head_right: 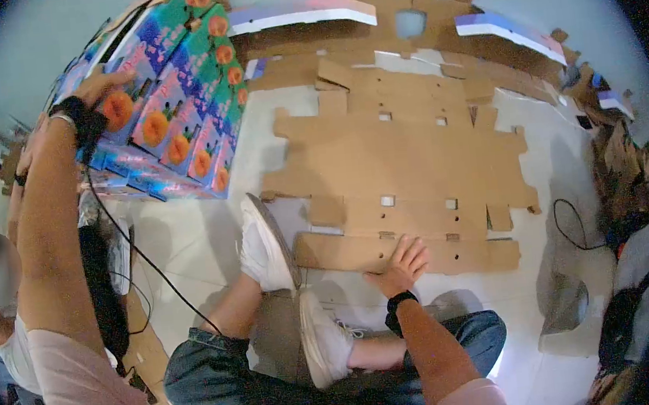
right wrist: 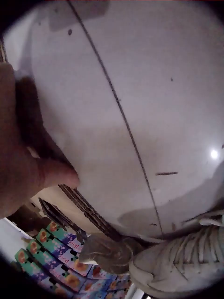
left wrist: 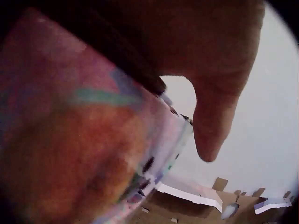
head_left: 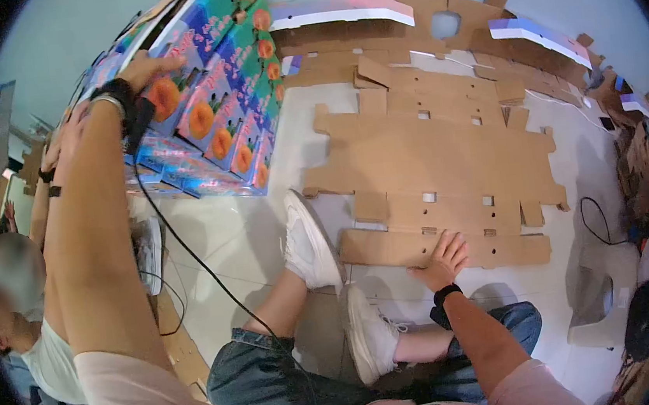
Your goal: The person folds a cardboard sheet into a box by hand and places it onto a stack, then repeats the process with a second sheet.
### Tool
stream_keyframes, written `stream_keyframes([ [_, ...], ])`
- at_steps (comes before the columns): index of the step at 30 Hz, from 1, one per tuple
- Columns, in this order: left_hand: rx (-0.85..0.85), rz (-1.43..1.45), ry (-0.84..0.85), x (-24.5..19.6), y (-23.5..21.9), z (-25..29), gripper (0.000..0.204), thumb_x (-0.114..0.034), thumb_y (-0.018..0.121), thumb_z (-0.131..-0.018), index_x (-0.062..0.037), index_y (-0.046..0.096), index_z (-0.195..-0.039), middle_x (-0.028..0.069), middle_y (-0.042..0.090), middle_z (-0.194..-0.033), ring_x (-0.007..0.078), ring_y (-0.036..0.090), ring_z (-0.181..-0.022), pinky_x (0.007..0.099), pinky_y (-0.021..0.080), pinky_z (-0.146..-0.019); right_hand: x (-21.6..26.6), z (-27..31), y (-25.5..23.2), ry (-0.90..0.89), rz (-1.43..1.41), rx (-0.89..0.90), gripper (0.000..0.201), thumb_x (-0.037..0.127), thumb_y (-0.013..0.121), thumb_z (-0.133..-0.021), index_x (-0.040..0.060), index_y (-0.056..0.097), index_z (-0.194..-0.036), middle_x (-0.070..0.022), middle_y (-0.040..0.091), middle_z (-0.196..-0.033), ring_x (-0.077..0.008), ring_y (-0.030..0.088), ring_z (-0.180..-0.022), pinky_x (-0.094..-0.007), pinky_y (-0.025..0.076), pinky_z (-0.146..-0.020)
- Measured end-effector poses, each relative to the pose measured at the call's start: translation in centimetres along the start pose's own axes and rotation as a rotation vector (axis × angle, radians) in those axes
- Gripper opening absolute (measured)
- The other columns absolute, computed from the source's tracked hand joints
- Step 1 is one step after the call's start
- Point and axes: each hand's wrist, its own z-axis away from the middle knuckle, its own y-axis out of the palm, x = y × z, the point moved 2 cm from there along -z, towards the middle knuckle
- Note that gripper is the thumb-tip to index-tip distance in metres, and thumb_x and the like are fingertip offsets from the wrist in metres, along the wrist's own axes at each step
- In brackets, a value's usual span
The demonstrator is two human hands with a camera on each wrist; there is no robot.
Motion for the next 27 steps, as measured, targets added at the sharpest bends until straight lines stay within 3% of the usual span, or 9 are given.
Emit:
stream_keyframes([
  [5, -0.043, -0.090, 0.005, 2.1, -0.4, -2.1, 0.121, -0.049, 0.084, -0.053, 0.0064, 0.023, -0.142, 0.0285, 0.042, -0.136, 0.0347, 0.044, -0.127, 0.0403, 0.038, -0.103, -0.2, -0.1, 0.1, -0.018, -0.037, -0.006, 0.145, 0.050, 0.087, -0.050, 0.0069, -0.008, -0.150, -0.0271, -0.012, -0.154, -0.0507, -0.010, -0.140, -0.0627, -0.003, -0.109],
  [8, -0.330, -0.206, 0.091, 1.8, 0.0, -0.5, 0.099, -0.036, 0.082, -0.051, 0.0012, 0.038, -0.131, 0.0262, 0.057, -0.119, 0.0343, 0.057, -0.113, 0.0376, 0.042, -0.096, 0.1, 0.1, -0.2, -0.018, -0.033, 0.002, 0.145, 0.051, 0.087, -0.050, 0.0070, -0.008, -0.150, -0.0266, -0.012, -0.154, -0.0505, -0.011, -0.140, -0.0622, -0.004, -0.109],
  [11, -0.402, -0.215, 0.112, 2.0, 0.7, 1.1, 0.098, -0.036, 0.082, -0.051, -0.0024, 0.039, -0.132, 0.0248, 0.060, -0.116, 0.0349, 0.059, -0.109, 0.0382, 0.044, -0.093, 0.1, 0.3, -0.3, -0.031, -0.044, -0.006, 0.145, 0.052, 0.087, -0.049, 0.0073, -0.007, -0.150, -0.0263, -0.012, -0.154, -0.0496, -0.011, -0.140, -0.0619, -0.004, -0.109],
  [14, -0.697, -0.341, 0.255, -0.7, 2.1, 7.1, 0.087, -0.034, 0.084, -0.050, -0.0131, 0.049, -0.127, 0.0195, 0.063, -0.108, 0.0365, 0.061, -0.101, 0.0433, 0.047, -0.086, -0.1, 0.3, -0.6, -0.026, -0.066, -0.014, 0.145, 0.053, 0.087, -0.048, 0.0076, -0.006, -0.150, -0.0258, -0.012, -0.154, -0.0485, -0.011, -0.141, -0.0614, -0.003, -0.110],
  [18, -0.872, -0.355, 0.422, -5.1, 4.9, 17.8, 0.081, -0.027, 0.076, -0.049, -0.0070, 0.052, -0.124, 0.0179, 0.057, -0.117, 0.0356, 0.050, -0.114, 0.0454, 0.036, -0.098, -0.4, 0.4, -0.4, -0.013, -0.029, 0.013, 0.144, 0.054, 0.086, -0.050, 0.0091, -0.006, -0.151, -0.0240, -0.011, -0.155, -0.0468, -0.010, -0.141, -0.0612, -0.002, -0.111],
  [22, -0.793, -0.154, 0.736, -4.4, 10.0, 26.7, 0.076, -0.033, 0.076, -0.056, -0.0040, 0.052, -0.122, 0.0182, 0.054, -0.113, 0.0361, 0.050, -0.109, 0.0458, 0.036, -0.096, -0.5, 0.3, -0.2, 0.017, 0.023, 0.042, 0.145, 0.056, 0.086, -0.050, 0.0109, -0.008, -0.151, -0.0220, -0.013, -0.155, -0.0457, -0.012, -0.142, -0.0602, -0.002, -0.111],
  [24, -0.546, -0.100, 0.658, -6.4, 12.3, 33.7, 0.072, -0.024, 0.074, -0.058, -0.0005, 0.050, -0.121, 0.0182, 0.053, -0.116, 0.0353, 0.050, -0.110, 0.0434, 0.039, -0.097, -1.0, 0.2, -0.4, -0.016, -0.023, 0.078, 0.143, 0.053, 0.086, -0.051, 0.0119, -0.008, -0.151, -0.0218, -0.015, -0.155, -0.0449, -0.016, -0.141, -0.0604, -0.003, -0.111],
  [25, -0.561, -0.046, 0.711, -6.4, 14.5, 35.5, 0.074, -0.031, 0.076, -0.059, -0.0063, 0.051, -0.125, 0.0181, 0.049, -0.107, 0.0365, 0.046, -0.104, 0.0469, 0.035, -0.093, -1.5, 0.1, -0.5, -0.040, -0.064, 0.115, 0.142, 0.049, 0.087, -0.052, 0.0130, -0.008, -0.151, -0.0216, -0.017, -0.155, -0.0441, -0.019, -0.140, -0.0606, -0.004, -0.110],
  [27, -0.375, 0.001, 0.591, -7.2, 17.2, 40.0, 0.079, -0.030, 0.081, -0.055, -0.0161, 0.052, -0.127, 0.0193, 0.044, -0.113, 0.0365, 0.042, -0.107, 0.0473, 0.034, -0.094, -2.4, 0.2, -1.2, -0.101, -0.089, 0.137, 0.135, 0.049, 0.084, -0.057, 0.0109, -0.004, -0.151, -0.0215, -0.011, -0.156, -0.0418, -0.014, -0.142, -0.0575, 0.000, -0.111],
])
